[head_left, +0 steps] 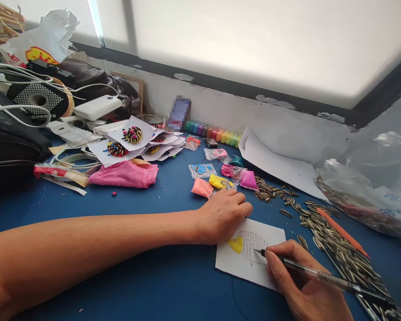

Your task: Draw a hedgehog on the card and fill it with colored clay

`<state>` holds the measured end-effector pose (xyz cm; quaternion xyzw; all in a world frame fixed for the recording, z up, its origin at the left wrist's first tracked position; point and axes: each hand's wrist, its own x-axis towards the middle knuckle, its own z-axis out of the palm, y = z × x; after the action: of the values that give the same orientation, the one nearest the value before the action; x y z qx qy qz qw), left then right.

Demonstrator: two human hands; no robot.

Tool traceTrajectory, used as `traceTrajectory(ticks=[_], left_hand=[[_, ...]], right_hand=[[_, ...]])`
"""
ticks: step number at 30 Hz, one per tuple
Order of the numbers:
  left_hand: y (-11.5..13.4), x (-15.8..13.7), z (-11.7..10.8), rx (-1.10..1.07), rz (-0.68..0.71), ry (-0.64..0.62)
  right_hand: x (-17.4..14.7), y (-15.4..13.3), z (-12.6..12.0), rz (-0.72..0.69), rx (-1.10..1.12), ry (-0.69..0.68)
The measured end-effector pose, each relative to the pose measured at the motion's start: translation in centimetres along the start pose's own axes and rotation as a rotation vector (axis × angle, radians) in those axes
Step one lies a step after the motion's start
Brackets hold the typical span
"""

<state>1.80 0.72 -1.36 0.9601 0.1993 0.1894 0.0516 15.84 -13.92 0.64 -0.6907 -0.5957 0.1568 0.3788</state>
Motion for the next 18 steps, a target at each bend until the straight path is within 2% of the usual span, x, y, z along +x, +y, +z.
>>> traceTrajectory(ticks=[18], left_hand=[[-0.06,0.00,0.09,-0.003,0.005,0.004]], right_hand=[[-0.19,-0.30,0.04,0.057,0.021,-0.002]])
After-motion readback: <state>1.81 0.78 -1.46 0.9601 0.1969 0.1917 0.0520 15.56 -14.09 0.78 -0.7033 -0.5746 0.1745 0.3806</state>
